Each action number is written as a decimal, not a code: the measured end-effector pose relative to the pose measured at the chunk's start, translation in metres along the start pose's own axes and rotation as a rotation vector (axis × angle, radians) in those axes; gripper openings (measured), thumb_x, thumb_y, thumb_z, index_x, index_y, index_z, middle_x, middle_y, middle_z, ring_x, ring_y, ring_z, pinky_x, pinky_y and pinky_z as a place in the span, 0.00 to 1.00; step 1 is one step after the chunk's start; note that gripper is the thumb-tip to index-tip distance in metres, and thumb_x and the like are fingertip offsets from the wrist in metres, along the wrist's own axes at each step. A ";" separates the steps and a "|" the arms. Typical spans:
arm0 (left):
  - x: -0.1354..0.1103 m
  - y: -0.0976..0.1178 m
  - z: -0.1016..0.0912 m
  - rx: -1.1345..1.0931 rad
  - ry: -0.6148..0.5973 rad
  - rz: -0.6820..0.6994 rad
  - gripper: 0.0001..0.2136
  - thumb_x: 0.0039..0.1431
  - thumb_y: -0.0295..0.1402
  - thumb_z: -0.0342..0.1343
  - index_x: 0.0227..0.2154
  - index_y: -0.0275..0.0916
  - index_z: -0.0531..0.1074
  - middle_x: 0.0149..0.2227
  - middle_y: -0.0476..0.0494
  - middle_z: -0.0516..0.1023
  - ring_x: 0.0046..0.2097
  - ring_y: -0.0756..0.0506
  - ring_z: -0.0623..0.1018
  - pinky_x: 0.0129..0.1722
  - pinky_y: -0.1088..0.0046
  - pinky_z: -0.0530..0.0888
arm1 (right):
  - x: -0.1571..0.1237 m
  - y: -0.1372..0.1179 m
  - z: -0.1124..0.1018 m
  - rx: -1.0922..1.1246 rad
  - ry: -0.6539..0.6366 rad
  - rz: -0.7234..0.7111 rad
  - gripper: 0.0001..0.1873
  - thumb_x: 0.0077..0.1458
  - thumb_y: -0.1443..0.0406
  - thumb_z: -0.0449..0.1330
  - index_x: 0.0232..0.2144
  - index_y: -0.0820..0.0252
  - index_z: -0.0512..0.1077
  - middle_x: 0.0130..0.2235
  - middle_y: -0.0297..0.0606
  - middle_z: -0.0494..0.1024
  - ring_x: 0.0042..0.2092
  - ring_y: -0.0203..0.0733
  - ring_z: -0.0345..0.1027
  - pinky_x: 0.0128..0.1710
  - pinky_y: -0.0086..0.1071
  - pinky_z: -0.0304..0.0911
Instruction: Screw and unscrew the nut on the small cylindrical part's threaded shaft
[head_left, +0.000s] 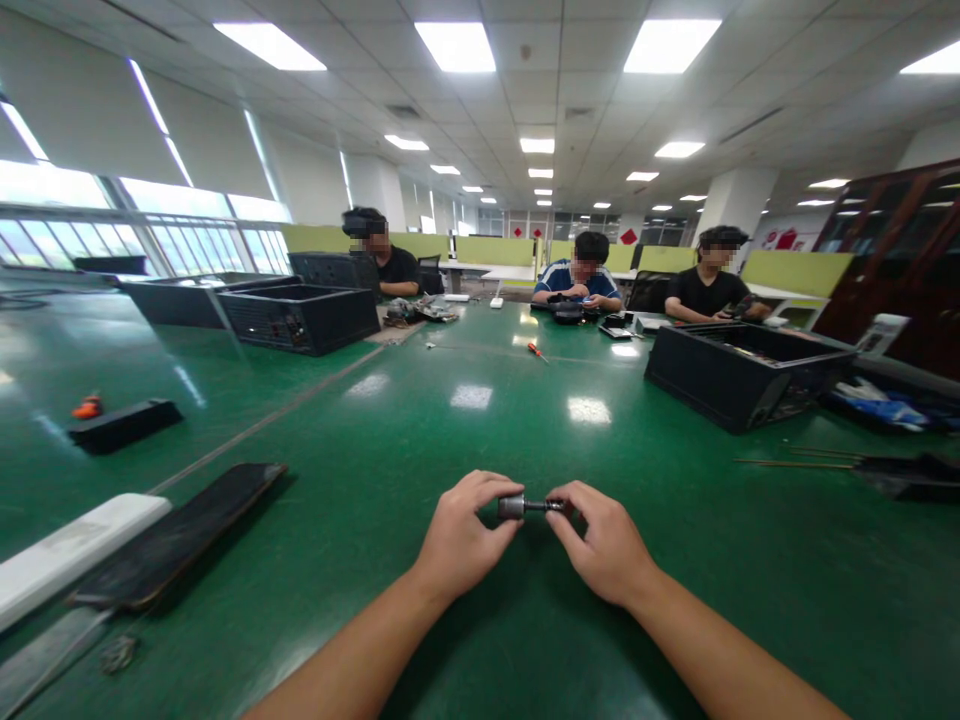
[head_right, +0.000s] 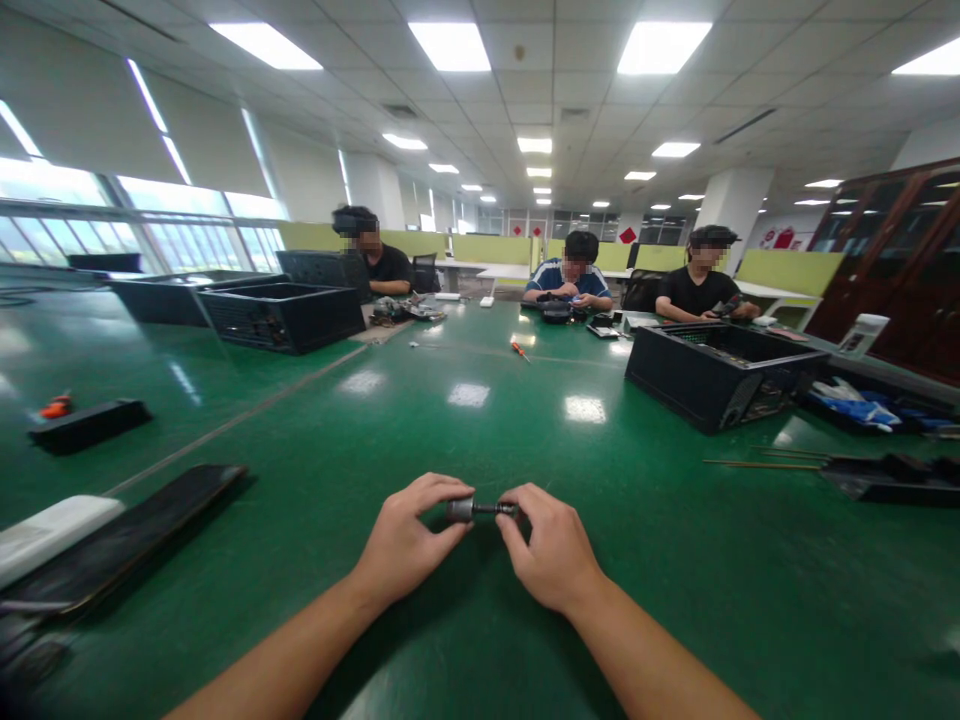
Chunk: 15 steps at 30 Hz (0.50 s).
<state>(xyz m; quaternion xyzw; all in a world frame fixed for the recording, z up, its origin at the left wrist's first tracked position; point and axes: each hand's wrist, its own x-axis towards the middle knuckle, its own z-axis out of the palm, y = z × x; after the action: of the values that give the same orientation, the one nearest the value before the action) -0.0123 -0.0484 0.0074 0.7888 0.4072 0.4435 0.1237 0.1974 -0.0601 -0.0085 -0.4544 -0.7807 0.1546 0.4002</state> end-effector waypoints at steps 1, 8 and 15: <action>0.000 0.000 0.000 0.001 0.000 0.001 0.17 0.47 0.21 0.64 0.40 0.44 0.78 0.40 0.46 0.81 0.43 0.44 0.80 0.46 0.65 0.76 | 0.000 0.000 0.000 0.000 0.002 0.001 0.06 0.59 0.67 0.57 0.39 0.56 0.73 0.36 0.36 0.77 0.37 0.42 0.71 0.40 0.33 0.63; -0.001 0.001 -0.001 0.006 0.001 0.004 0.16 0.47 0.22 0.64 0.40 0.44 0.78 0.40 0.46 0.81 0.42 0.44 0.80 0.45 0.65 0.77 | 0.001 0.001 -0.002 -0.009 0.018 0.009 0.07 0.56 0.69 0.58 0.38 0.56 0.72 0.35 0.35 0.76 0.36 0.42 0.71 0.40 0.33 0.63; 0.000 0.000 -0.001 0.009 0.000 0.016 0.15 0.48 0.23 0.64 0.39 0.44 0.78 0.39 0.45 0.81 0.42 0.44 0.80 0.45 0.64 0.77 | 0.001 0.002 -0.004 -0.038 0.018 0.020 0.07 0.55 0.69 0.58 0.38 0.56 0.72 0.34 0.35 0.76 0.34 0.42 0.70 0.38 0.34 0.63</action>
<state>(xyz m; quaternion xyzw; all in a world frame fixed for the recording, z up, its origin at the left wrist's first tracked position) -0.0132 -0.0482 0.0077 0.7925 0.4027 0.4429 0.1166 0.2015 -0.0591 -0.0065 -0.4713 -0.7752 0.1395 0.3970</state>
